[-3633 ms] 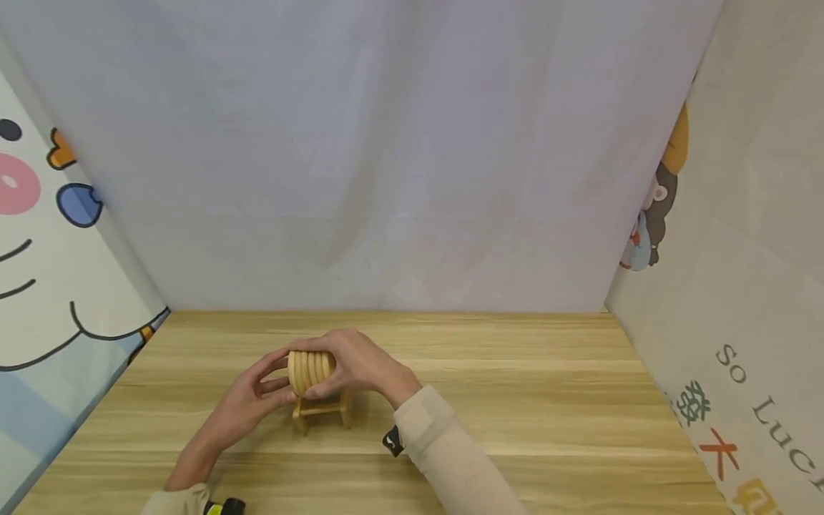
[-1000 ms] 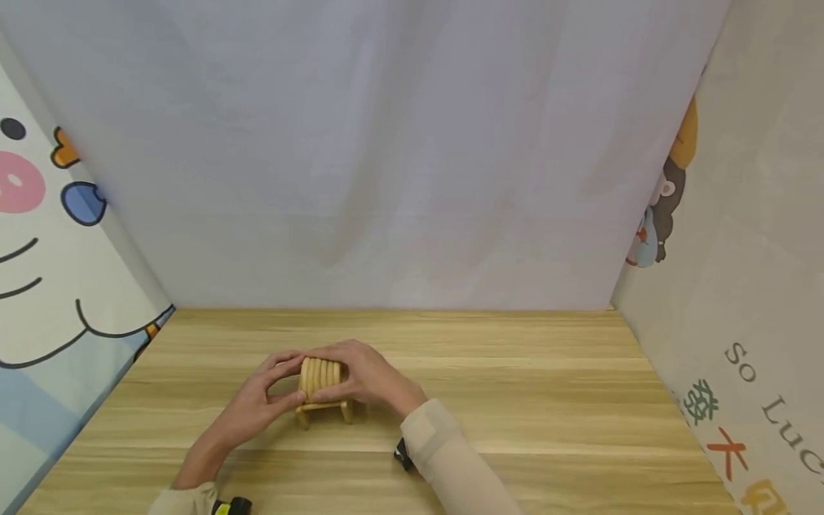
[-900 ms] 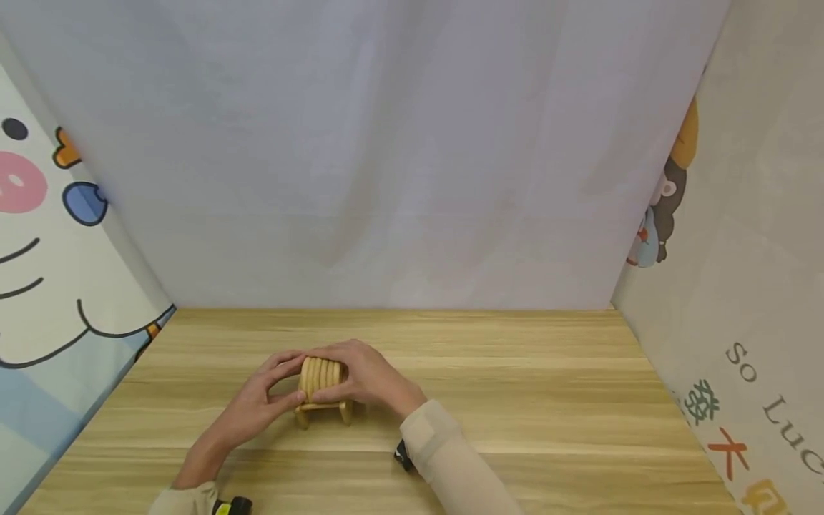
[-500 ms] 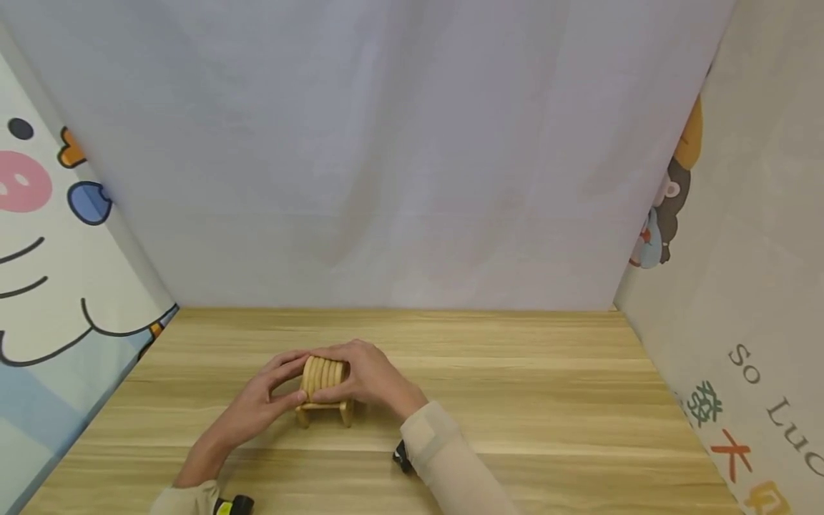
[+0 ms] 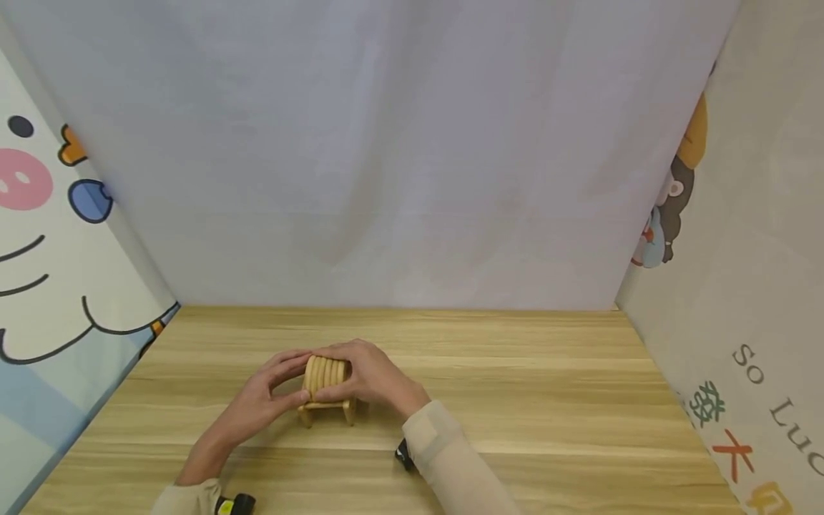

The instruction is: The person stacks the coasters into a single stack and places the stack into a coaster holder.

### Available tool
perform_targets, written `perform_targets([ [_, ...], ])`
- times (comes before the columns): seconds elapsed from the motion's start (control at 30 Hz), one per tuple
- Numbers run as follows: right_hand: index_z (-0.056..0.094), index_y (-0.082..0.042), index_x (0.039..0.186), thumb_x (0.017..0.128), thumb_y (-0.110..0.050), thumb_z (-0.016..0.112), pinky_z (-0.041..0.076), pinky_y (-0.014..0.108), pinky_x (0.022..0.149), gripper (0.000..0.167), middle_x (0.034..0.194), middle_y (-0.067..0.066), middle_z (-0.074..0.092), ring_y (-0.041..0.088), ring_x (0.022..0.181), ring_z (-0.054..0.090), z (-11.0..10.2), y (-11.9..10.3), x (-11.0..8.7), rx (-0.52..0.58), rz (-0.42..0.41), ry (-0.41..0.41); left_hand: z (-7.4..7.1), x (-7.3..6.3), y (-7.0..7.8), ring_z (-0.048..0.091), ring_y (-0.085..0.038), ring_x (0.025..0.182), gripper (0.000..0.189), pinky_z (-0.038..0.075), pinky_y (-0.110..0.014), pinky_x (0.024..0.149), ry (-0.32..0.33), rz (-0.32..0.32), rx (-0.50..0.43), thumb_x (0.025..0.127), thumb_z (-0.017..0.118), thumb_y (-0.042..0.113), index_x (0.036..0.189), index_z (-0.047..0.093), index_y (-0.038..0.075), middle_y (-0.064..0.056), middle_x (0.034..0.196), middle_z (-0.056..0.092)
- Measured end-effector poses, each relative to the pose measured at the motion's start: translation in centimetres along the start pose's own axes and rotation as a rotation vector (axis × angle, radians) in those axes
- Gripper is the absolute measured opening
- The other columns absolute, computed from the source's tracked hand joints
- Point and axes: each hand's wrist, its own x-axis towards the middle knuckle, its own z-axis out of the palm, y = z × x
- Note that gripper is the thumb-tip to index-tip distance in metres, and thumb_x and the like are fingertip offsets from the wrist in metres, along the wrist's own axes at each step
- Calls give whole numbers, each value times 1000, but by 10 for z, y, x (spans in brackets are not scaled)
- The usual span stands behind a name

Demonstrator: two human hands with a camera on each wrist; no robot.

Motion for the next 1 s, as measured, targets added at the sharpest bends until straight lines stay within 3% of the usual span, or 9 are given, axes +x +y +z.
perform_targets([
  [0.4, 65, -16, 157, 100, -35, 88, 56, 34, 104, 64, 151, 1, 70, 16, 127, 68, 2, 1, -3, -20, -54, 6, 0, 0, 0, 44, -62, 149, 61, 62, -35, 100, 2, -14, -20, 107, 75, 7, 160, 51, -10, -31, 166, 41],
  [0.73, 62, -17, 160, 101, -35, 86, 54, 40, 111, 66, 156, 2, 66, 22, 137, 63, -1, -3, -6, -45, -18, 3, 0, 1, 0, 48, -60, 148, 60, 62, -42, 103, 16, -6, 8, 105, 77, 7, 158, 54, -10, -29, 165, 45],
  [1.0, 58, -14, 163, 104, -33, 83, 51, 46, 118, 66, 160, 5, 63, 26, 145, 59, 1, -5, -7, -71, -14, 2, 0, 1, 0, 48, -61, 147, 61, 61, -34, 101, 18, -5, 7, 106, 76, 6, 159, 52, -11, -31, 165, 44],
])
